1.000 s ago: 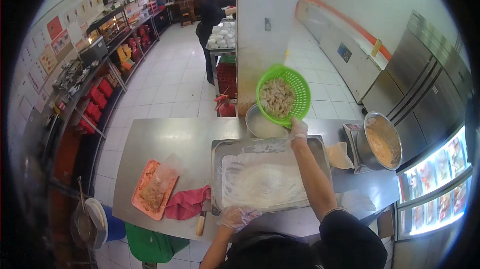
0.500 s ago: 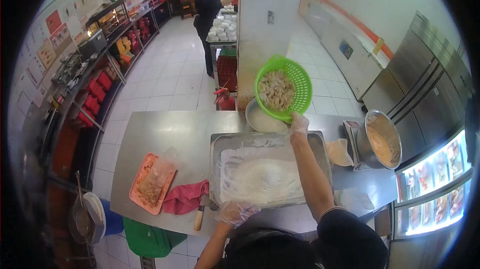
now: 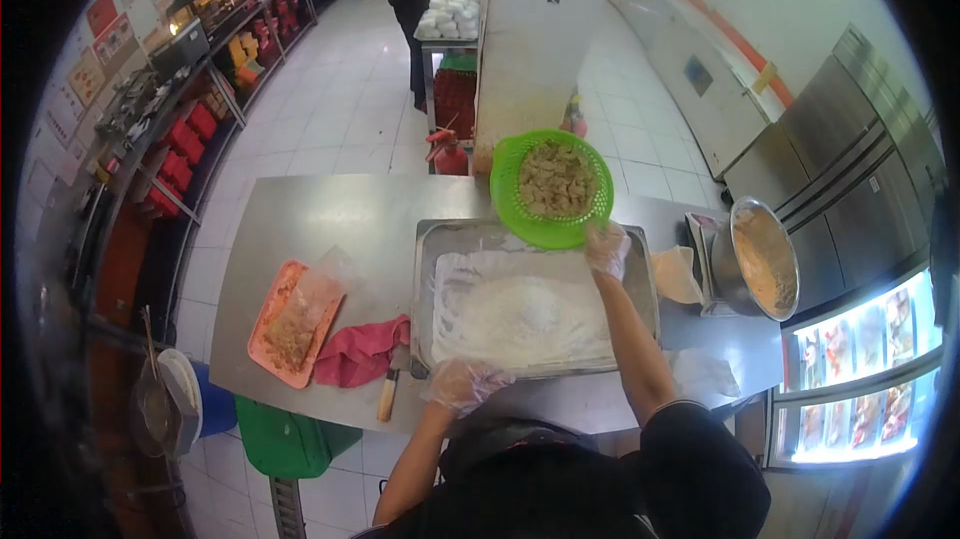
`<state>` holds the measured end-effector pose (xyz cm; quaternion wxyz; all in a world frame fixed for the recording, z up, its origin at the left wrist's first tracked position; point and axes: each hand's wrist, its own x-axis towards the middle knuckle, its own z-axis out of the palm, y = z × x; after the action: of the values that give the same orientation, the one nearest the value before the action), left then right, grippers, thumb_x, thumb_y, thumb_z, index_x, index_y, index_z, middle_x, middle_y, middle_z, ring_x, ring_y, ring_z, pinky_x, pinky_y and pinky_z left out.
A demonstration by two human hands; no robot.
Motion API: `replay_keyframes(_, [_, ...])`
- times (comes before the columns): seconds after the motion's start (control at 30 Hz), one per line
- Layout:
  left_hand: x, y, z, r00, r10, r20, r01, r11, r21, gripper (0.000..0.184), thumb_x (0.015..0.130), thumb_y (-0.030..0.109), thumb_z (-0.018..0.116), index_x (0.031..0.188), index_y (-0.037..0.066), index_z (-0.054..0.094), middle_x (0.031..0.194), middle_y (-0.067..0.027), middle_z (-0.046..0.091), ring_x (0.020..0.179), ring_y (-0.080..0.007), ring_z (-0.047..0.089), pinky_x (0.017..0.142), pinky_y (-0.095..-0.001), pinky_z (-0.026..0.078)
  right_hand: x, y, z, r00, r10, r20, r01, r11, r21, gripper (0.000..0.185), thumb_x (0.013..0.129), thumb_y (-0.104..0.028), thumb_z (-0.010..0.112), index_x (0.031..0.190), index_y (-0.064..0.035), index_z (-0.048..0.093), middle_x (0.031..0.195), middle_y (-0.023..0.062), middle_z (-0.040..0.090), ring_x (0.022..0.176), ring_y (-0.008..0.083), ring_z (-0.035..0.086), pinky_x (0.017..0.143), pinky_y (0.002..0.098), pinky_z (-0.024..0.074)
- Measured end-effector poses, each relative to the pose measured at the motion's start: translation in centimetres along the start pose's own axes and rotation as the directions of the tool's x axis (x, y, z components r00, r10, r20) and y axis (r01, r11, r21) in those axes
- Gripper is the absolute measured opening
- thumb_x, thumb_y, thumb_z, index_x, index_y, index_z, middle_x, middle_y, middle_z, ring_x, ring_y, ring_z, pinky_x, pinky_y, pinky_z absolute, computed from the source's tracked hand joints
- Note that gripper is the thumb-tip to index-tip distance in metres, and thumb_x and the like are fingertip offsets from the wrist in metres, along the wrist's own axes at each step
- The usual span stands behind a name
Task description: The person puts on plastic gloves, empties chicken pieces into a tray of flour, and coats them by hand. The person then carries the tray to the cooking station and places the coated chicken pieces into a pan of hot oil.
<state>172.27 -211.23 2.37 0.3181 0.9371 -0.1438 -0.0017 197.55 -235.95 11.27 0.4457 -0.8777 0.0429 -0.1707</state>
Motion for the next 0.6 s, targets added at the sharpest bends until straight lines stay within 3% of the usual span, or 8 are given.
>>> replay_keyframes(0.1, [0.1,0.4,-0.3,0.998,-0.049,0.034,0.047,0.997,0.062,0.048,0.087,0.062,0.062,0.095,0.019,0.079,0.087,-0.0087,0.074,0.075,-0.0314,0.071,0.067,-0.0424,0.057,-3.0,0.2,-3.1,0.983,-0.184,-0.006,0.181,0.972,-0.153,0.021,0.087,-0.015,0.067,0.101,0.0001,0.070,0.083,0.0241,0.069,0.072,0.0363,0.068,0.059,0.0417,0.0495])
replay_keyframes(0.13, [0.0,0.3,-0.3,0.998,-0.054,0.041,0.052,0.997,0.065,0.049,0.086,0.063,0.062,0.097,0.018,0.079,0.089,-0.0084,0.075,0.077,-0.0314,0.071,0.069,-0.0421,0.057,-3.5,1.6,-3.2,0.883,-0.455,-0.115,0.445,0.890,-0.101,0.024,0.086,-0.008,0.067,0.110,-0.0039,0.070,0.103,0.0204,0.071,0.076,0.0343,0.070,0.058,0.0388,0.0530])
replay_keyframes(0.17, [0.2,0.6,-0.7,0.997,-0.058,0.050,0.055,0.996,0.068,0.050,0.085,0.064,0.063,0.099,0.018,0.079,0.090,-0.0080,0.075,0.078,-0.0313,0.072,0.070,-0.0418,0.058,-4.1,1.7,-3.9,0.884,-0.455,-0.108,0.445,0.889,-0.107,0.024,0.086,-0.008,0.067,0.110,-0.0039,0.070,0.103,0.0204,0.071,0.076,0.0343,0.070,0.058,0.0388,0.0530])
replay_keyframes(0.23, [0.1,1.3,-1.6,0.993,-0.095,0.070,0.093,0.995,0.032,0.051,0.085,0.064,0.063,0.099,0.018,0.079,0.091,-0.0074,0.075,0.078,-0.0316,0.072,0.071,-0.0417,0.058,-5.8,1.9,-5.4,0.749,-0.662,-0.019,0.627,0.718,-0.302,0.030,0.083,-0.003,0.069,0.113,-0.0053,0.069,0.127,0.0181,0.065,0.080,0.0331,0.071,0.059,0.0376,0.0566])
replay_keyframes(0.27, [0.2,1.7,-2.1,0.988,-0.131,0.086,0.131,0.991,0.007,0.051,0.085,0.065,0.064,0.099,0.018,0.079,0.091,-0.0068,0.076,0.079,-0.0320,0.072,0.072,-0.0416,0.058,-6.4,2.8,-5.8,0.743,-0.669,0.032,0.648,0.707,-0.283,0.032,0.080,-0.001,0.070,0.111,-0.0032,0.069,0.138,0.0180,0.058,0.078,0.0309,0.072,0.058,0.0357,0.0578])
replay_keyframes(0.4, [0.3,1.3,-1.1,0.986,-0.121,0.118,0.125,0.992,-0.032,0.049,0.084,0.063,0.066,0.098,0.018,0.079,0.093,-0.0072,0.076,0.080,-0.0321,0.072,0.074,-0.0418,0.058,-7.6,4.9,-6.5,0.697,-0.712,0.089,0.680,0.616,-0.399,0.031,0.078,0.001,0.071,0.109,0.0004,0.069,0.139,0.0187,0.056,0.073,0.0295,0.072,0.057,0.0346,0.0574])
replay_keyframes(0.47, [-0.1,0.5,0.2,0.998,0.001,-0.070,-0.010,0.991,-0.134,0.044,0.084,0.059,0.068,0.095,0.018,0.079,0.089,-0.0064,0.075,0.077,-0.0300,0.072,0.070,-0.0405,0.058,-7.7,5.3,-6.7,0.686,-0.717,0.123,0.690,0.587,-0.423,0.030,0.077,0.002,0.071,0.107,0.0008,0.069,0.142,0.0185,0.054,0.071,0.0284,0.072,0.056,0.0338,0.0572])
replay_keyframes(0.6, [-0.3,-1.2,1.9,0.994,0.047,-0.099,-0.050,0.999,-0.021,0.040,0.084,0.057,0.069,0.091,0.019,0.079,0.083,-0.0066,0.074,0.072,-0.0286,0.071,0.065,-0.0392,0.057,-7.2,4.1,-6.7,0.675,-0.729,0.113,0.698,0.581,-0.418,0.030,0.076,0.003,0.071,0.105,-0.0012,0.070,0.143,0.0173,0.054,0.072,0.0277,0.072,0.055,0.0334,0.0569])
